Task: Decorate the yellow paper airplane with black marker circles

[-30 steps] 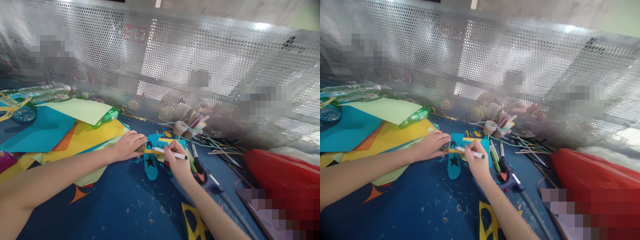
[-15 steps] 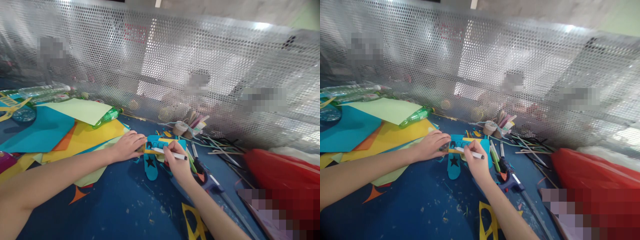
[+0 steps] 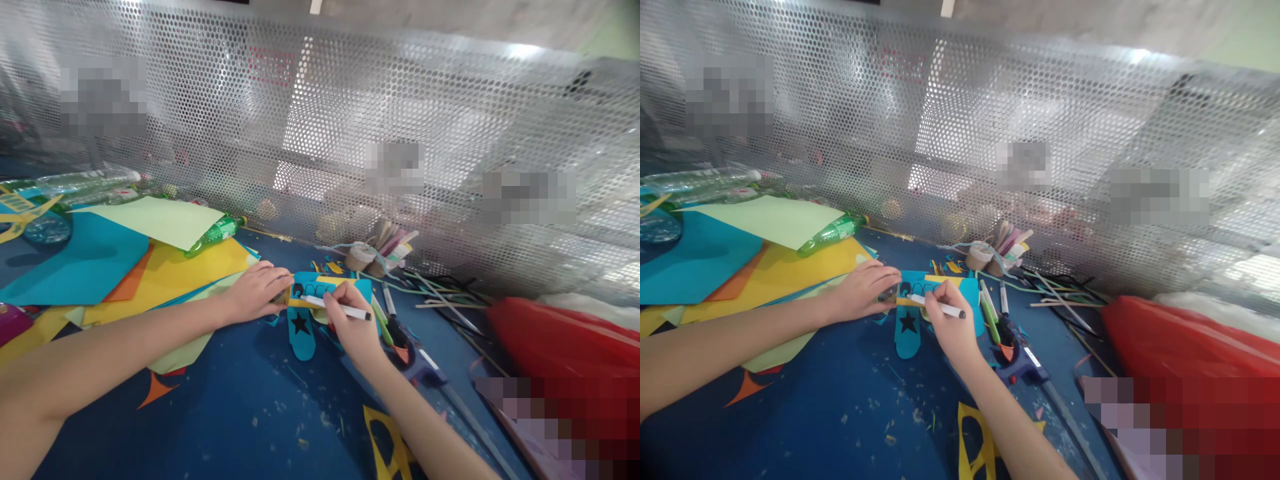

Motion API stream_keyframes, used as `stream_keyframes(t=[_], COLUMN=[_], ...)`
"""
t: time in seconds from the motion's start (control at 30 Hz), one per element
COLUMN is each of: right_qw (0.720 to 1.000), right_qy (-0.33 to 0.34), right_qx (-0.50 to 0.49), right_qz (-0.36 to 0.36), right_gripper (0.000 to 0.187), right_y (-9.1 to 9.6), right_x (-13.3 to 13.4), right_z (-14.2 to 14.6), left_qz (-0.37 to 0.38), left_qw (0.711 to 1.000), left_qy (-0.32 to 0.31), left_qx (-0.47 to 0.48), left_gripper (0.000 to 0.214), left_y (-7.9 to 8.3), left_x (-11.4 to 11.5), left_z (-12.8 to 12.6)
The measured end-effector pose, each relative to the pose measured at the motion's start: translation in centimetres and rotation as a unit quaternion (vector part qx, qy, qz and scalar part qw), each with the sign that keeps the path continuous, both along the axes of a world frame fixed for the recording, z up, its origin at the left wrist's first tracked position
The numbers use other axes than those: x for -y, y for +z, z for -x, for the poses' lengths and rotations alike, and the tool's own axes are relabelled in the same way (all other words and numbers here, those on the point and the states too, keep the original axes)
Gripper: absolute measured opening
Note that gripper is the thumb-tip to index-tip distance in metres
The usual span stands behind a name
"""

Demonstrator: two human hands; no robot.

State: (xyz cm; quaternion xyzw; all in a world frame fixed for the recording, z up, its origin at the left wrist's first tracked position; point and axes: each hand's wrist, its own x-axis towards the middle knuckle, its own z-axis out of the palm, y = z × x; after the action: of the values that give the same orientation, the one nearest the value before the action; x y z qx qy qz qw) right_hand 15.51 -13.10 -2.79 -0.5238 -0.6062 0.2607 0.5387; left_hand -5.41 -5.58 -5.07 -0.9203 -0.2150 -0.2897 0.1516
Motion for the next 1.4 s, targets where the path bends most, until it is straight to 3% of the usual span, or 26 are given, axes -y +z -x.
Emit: stream_keyframes(t=[0.3,1.4], right_qw=[0.999,1.0], right_qy=[0.033,0.006], right_qx=[-0.007,0.002], right_qz=[0.005,0.011], right_gripper=[0.03,0.03], right_y=[0.19,0.28], right_x=[0.07,-0.02], right_z=[0.32,0.09], left_qz=[-0.014,0.0], left_qw=[1.0,1.0], left_qy=[-0.003,-0.001], left_qx=[0.002,-0.002], left_gripper=[0.037,0.036], left_y=[0.06,0.09], left_x=[0.06,0.05], left_z=[-0.03,0.01])
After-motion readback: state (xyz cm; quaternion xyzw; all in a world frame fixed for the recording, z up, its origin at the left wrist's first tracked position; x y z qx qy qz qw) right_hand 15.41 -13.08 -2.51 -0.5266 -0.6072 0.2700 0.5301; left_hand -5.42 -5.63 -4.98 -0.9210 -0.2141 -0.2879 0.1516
